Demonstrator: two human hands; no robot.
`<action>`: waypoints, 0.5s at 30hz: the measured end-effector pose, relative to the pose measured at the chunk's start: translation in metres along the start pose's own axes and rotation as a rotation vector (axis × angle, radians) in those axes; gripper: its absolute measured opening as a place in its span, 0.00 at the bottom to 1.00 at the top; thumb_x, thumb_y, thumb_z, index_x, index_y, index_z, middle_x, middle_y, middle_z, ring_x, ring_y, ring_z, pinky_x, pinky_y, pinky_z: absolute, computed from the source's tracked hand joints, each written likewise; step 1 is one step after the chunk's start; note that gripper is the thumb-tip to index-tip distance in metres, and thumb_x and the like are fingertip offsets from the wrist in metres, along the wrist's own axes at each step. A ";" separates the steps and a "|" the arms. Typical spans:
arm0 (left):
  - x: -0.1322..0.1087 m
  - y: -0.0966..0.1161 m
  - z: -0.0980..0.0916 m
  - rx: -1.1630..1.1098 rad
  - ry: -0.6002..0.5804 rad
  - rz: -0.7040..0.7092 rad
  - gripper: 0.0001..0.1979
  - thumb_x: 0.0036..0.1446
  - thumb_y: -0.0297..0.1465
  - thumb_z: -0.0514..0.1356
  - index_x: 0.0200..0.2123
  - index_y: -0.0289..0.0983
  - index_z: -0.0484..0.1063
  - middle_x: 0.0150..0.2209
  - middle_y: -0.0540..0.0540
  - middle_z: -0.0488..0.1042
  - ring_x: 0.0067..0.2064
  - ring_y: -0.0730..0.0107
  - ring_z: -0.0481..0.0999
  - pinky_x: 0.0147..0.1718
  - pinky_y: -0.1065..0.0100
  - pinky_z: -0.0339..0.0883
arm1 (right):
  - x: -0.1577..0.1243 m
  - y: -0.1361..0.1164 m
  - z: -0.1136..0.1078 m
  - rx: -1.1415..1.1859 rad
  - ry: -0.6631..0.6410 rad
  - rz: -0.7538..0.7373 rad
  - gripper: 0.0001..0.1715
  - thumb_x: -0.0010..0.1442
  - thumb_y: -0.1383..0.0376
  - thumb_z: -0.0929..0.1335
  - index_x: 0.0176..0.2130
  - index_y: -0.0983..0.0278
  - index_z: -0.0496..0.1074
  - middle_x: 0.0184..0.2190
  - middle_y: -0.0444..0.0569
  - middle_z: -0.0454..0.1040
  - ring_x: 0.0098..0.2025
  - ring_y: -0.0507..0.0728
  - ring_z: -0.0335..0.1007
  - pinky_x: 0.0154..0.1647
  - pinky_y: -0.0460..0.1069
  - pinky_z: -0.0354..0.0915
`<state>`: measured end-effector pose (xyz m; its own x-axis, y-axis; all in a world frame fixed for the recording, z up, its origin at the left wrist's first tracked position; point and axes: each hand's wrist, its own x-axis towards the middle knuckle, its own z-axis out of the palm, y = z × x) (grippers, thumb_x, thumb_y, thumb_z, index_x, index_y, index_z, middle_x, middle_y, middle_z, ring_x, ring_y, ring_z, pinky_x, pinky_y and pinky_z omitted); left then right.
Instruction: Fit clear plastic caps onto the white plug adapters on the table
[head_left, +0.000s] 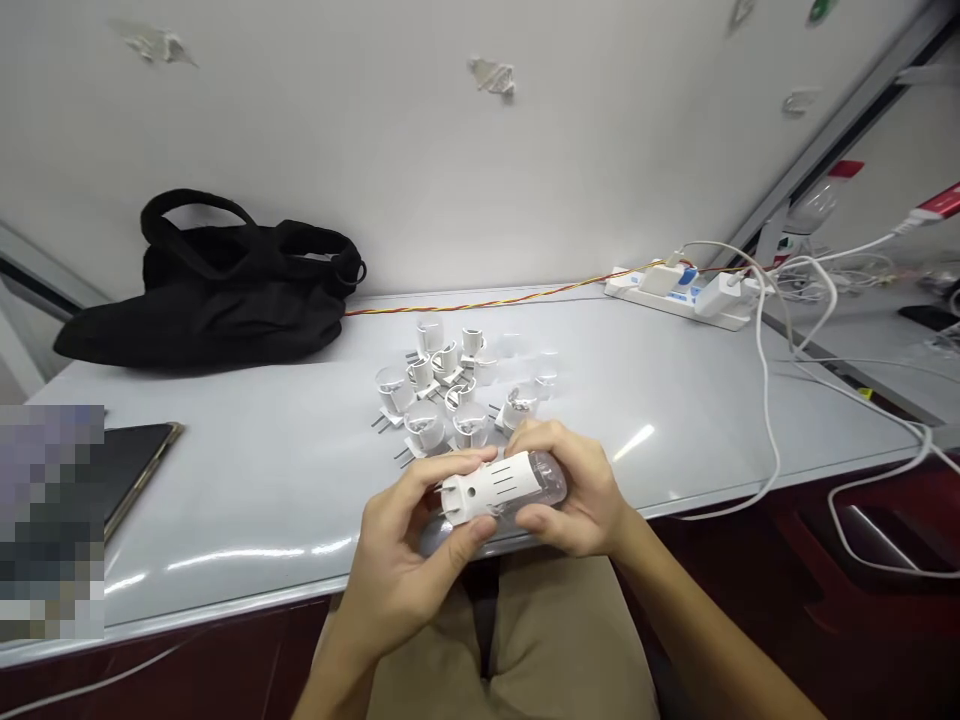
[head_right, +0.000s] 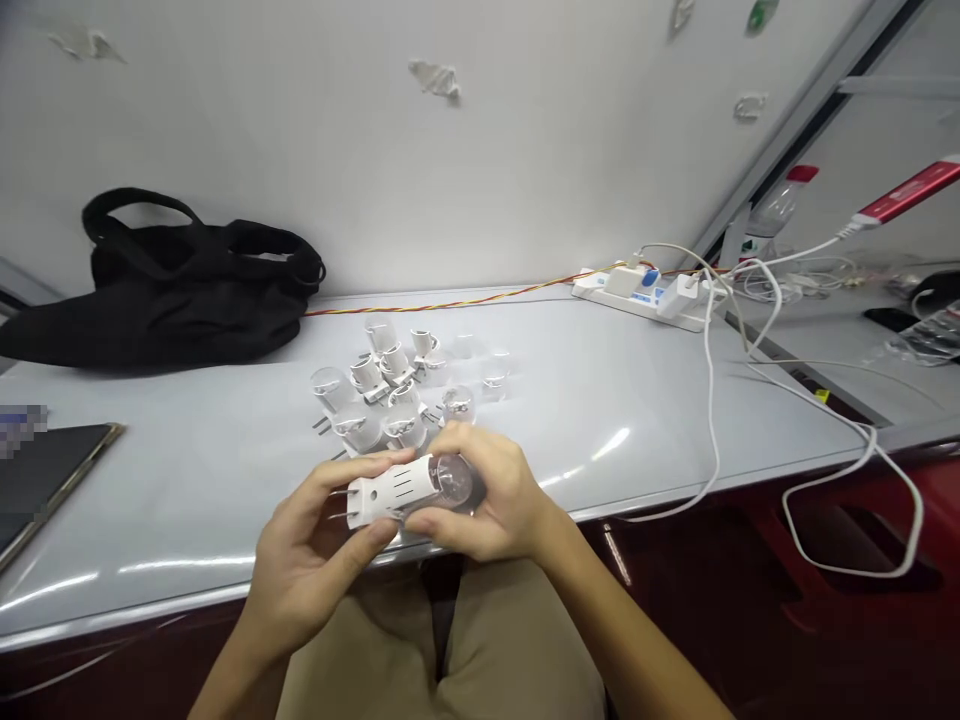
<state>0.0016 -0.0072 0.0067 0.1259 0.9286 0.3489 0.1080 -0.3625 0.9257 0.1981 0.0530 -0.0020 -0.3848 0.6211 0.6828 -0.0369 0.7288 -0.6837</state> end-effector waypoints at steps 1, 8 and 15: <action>0.000 0.000 0.000 -0.009 -0.002 -0.003 0.16 0.62 0.28 0.66 0.53 0.46 0.75 0.55 0.46 0.79 0.57 0.61 0.78 0.50 0.69 0.77 | 0.000 0.000 0.000 0.003 0.002 -0.007 0.19 0.66 0.48 0.69 0.45 0.60 0.68 0.31 0.45 0.69 0.30 0.54 0.67 0.29 0.50 0.65; 0.000 0.002 -0.001 -0.026 -0.049 -0.020 0.16 0.64 0.28 0.65 0.54 0.46 0.74 0.55 0.46 0.79 0.56 0.62 0.79 0.51 0.69 0.76 | -0.003 0.001 0.003 -0.038 0.096 -0.103 0.19 0.67 0.51 0.68 0.50 0.61 0.68 0.32 0.47 0.70 0.30 0.56 0.69 0.30 0.52 0.68; 0.001 0.005 -0.001 0.008 -0.055 -0.029 0.15 0.63 0.29 0.66 0.52 0.45 0.75 0.53 0.46 0.80 0.55 0.62 0.80 0.50 0.70 0.76 | -0.004 -0.001 0.001 -0.042 0.082 -0.037 0.19 0.67 0.50 0.67 0.49 0.60 0.67 0.33 0.49 0.73 0.31 0.57 0.72 0.30 0.53 0.69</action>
<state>0.0011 -0.0081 0.0117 0.1764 0.9331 0.3135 0.1206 -0.3366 0.9339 0.1989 0.0493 -0.0044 -0.3075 0.6136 0.7272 -0.0107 0.7620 -0.6475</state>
